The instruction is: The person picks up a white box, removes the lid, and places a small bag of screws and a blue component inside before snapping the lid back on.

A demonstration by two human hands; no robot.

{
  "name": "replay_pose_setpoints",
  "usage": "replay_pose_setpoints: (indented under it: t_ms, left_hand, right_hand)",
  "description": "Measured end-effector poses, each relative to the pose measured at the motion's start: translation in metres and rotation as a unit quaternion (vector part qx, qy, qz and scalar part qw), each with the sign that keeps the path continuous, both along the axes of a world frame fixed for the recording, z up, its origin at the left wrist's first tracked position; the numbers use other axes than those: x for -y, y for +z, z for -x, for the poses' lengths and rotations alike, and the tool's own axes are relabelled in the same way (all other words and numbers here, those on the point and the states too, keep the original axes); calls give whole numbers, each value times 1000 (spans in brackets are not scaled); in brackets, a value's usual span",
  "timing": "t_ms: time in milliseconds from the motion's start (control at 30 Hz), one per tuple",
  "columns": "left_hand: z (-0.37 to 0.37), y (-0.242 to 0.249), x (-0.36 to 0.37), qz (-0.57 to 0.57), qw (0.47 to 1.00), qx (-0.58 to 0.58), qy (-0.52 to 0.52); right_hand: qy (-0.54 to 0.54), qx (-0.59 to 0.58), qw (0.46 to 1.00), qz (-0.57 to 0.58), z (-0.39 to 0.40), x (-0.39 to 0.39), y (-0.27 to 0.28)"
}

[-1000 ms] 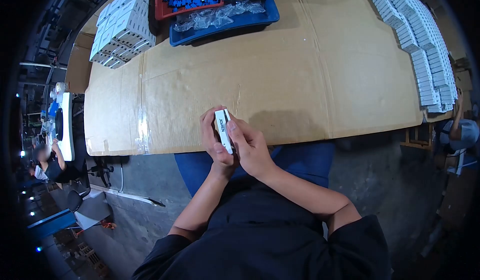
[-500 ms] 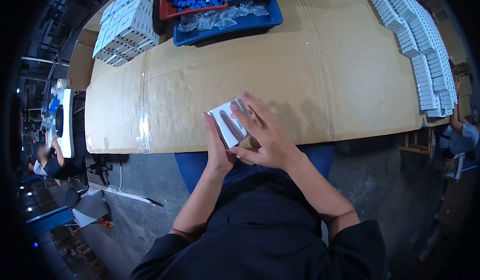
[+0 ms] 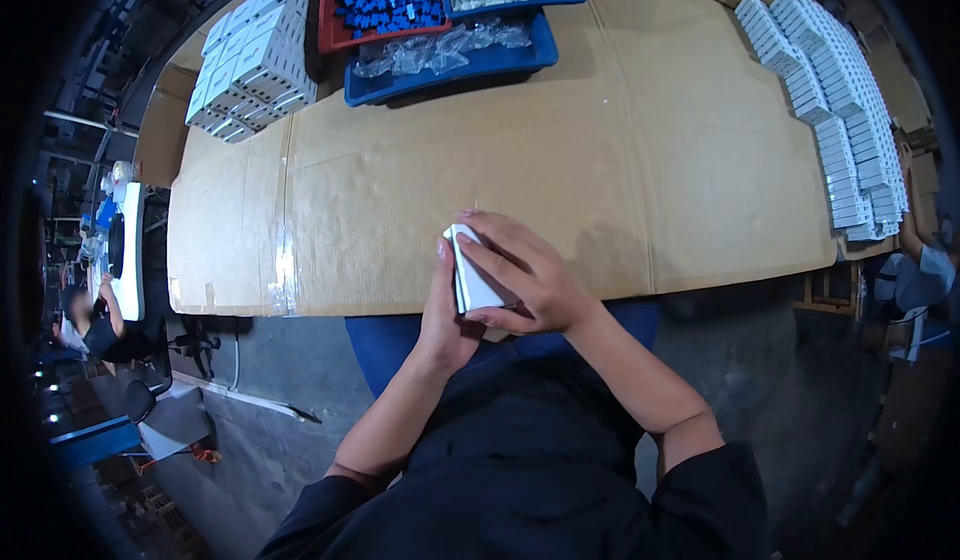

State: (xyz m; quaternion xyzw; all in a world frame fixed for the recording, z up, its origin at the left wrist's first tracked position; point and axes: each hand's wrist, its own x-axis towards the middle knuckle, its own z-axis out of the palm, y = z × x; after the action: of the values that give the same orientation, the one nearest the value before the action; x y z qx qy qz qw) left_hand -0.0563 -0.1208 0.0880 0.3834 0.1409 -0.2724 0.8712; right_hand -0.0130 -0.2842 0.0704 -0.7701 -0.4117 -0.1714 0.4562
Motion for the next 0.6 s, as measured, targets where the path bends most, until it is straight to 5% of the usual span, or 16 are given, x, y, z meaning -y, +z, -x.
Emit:
replay_pose_setpoints:
  t_ms: [100,200,233,300,500,600]
  left_hand:
    - [-4,5,-1,-38,999,-16,6]
    - [-4,-36,1,-193,952,238,15]
    - [-4,-19,3,-319,890,325,15]
    - [-15,-22,5,-306,880,359,58]
    - [-15,-15,-9,-151,963,180,131]
    - [-16,-23,-14,-109,971,157,141]
  right_hand:
    - [-7,-92,994,-51,3,-5,-10]
    - [-12,-297,918,-263,7,-16,-14]
    - [2,-336,890,-307,8,-22,-11]
    - [22,-414,822,-390,11,-34,-8]
    - [-42,-251,954,-160,5,-17,-7]
    - [-7,-262,958,-113,16,-18,-10]
